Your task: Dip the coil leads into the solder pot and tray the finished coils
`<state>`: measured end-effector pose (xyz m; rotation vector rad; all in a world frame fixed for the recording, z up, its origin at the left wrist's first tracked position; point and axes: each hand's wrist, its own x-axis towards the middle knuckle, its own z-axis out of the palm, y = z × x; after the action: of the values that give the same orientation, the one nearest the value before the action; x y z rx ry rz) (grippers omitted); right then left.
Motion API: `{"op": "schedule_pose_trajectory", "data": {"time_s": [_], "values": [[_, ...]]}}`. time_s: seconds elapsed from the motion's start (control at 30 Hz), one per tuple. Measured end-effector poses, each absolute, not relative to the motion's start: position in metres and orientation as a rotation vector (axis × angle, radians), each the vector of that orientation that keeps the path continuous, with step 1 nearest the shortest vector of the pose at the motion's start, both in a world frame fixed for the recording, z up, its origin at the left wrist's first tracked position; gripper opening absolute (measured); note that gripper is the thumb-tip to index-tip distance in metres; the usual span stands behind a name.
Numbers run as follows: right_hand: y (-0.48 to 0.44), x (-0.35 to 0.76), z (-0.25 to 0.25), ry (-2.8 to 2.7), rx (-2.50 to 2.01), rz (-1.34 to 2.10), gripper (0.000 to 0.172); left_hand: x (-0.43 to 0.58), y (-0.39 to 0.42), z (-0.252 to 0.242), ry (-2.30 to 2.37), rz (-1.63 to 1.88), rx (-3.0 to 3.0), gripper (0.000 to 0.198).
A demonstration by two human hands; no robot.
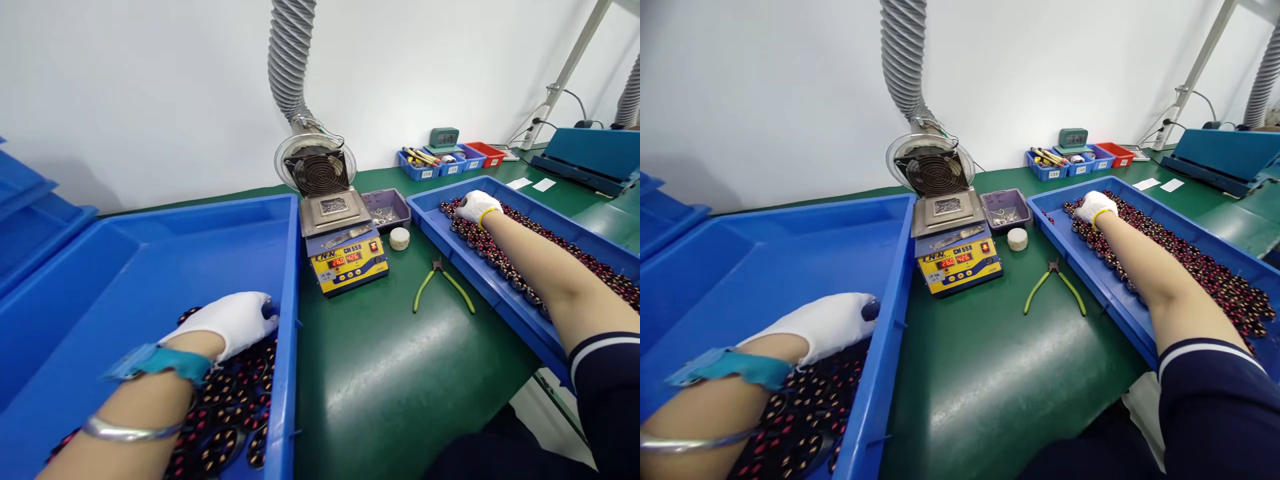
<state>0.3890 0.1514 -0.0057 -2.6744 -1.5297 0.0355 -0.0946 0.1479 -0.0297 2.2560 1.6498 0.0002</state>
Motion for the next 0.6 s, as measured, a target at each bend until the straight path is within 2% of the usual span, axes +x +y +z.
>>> {"op": "schedule_pose_trajectory", "data": {"time_s": [0.03,0.1,0.17,0.27,0.33,0.43,0.5,0.6], "values": [[0.148,0.381,0.001,-1.531,-2.616,0.012,0.042,-0.095,0.147,-0.025,1.632,-0.076,2.275,0.02],[0.141,0.352,0.013,-1.56,-2.409,-0.008,0.04,-0.099,0.145,-0.012,1.612,0.047,2.162,0.028],[0.129,0.308,0.025,-1.683,-2.103,0.067,0.039,-0.104,0.14,0.004,1.589,0.294,1.949,0.039],[0.098,0.232,0.034,-2.014,-1.678,0.372,0.041,-0.097,0.124,0.021,1.337,0.721,1.523,0.051],[0.073,0.191,0.033,-2.094,-1.517,0.421,0.052,-0.079,0.111,0.024,1.093,0.921,1.314,0.053],[0.052,0.158,0.019,-2.082,-1.385,0.42,0.068,-0.041,0.094,0.014,0.939,0.957,1.197,0.045],[0.051,0.154,0.008,-2.067,-1.356,0.453,0.063,-0.019,0.085,0.004,0.872,0.917,1.154,0.041],[0.057,0.165,-0.002,-2.081,-1.345,0.502,0.043,-0.003,0.077,-0.007,0.803,0.87,1.098,0.034]]}}
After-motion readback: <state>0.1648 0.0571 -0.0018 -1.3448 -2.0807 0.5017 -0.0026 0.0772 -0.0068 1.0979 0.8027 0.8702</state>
